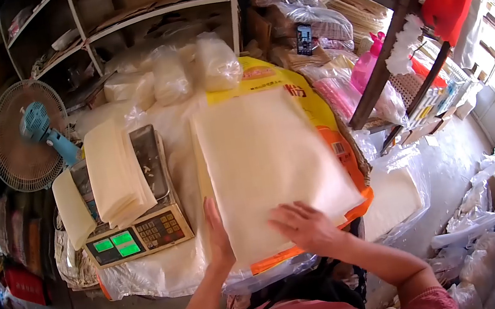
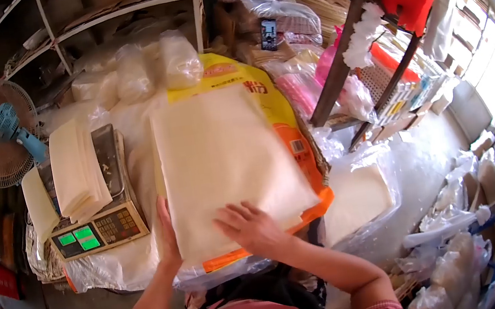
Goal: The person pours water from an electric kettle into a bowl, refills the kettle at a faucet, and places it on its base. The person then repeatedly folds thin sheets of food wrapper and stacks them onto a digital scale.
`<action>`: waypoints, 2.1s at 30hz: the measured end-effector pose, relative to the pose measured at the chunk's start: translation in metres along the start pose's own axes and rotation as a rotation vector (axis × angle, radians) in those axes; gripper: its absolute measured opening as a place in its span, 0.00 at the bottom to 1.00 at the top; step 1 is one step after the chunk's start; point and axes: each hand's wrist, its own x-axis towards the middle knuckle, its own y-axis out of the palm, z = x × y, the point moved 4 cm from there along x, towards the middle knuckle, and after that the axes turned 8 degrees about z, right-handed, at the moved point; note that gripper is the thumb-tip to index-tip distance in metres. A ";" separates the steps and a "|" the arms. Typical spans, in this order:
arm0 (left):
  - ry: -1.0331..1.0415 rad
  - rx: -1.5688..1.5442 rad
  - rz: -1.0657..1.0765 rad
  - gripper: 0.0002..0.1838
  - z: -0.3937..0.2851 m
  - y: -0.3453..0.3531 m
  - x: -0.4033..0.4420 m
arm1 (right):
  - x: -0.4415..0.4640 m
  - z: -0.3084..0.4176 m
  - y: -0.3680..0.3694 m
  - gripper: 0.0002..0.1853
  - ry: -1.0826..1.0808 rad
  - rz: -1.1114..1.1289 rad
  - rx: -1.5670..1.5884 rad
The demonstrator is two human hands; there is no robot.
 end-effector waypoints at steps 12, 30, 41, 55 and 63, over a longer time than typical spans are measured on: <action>-0.267 -0.326 0.248 0.05 0.058 -0.044 -0.012 | -0.097 -0.110 -0.063 0.23 0.333 0.346 1.221; 0.074 0.517 0.482 0.40 0.028 0.029 0.014 | -0.016 -0.132 0.035 0.31 1.029 0.008 0.188; 0.156 0.512 0.400 0.16 0.040 -0.025 0.017 | -0.007 -0.081 0.081 0.23 0.633 0.188 0.194; 0.054 -0.206 0.000 0.25 0.026 -0.041 0.006 | -0.020 -0.038 0.007 0.19 0.113 -0.079 0.418; -0.550 -0.131 0.513 0.31 0.056 -0.022 -0.005 | -0.062 -0.090 0.076 0.19 0.938 0.131 1.029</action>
